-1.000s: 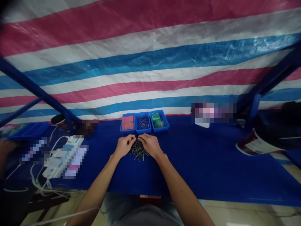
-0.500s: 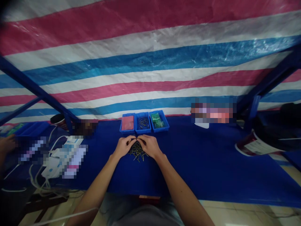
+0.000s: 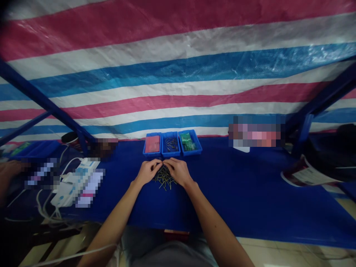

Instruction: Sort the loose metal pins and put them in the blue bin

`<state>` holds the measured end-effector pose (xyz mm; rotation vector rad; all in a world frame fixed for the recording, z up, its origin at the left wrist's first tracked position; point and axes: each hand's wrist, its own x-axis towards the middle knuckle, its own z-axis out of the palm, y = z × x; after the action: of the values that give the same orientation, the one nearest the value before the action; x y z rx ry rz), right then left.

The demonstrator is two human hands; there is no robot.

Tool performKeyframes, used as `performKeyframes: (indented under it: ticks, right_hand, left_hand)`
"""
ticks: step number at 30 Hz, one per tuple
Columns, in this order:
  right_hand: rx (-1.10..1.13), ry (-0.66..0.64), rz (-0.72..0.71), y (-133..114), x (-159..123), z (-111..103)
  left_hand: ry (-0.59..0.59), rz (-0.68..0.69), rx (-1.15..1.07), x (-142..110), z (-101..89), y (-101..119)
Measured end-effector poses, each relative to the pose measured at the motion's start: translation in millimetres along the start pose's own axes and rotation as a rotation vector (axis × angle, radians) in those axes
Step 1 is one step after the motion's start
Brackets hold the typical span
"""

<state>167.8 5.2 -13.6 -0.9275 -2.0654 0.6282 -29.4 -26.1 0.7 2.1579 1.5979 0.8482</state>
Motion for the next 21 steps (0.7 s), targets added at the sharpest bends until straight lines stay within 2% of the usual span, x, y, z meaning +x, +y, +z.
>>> performKeyframes:
  ticks: [21]
  right_hand:
    - [-0.065,-0.067,0.025,-6.1,0.5,-3.3]
  left_hand:
    - [0.002,-0.012,0.002,0.2,1.2,-1.2]
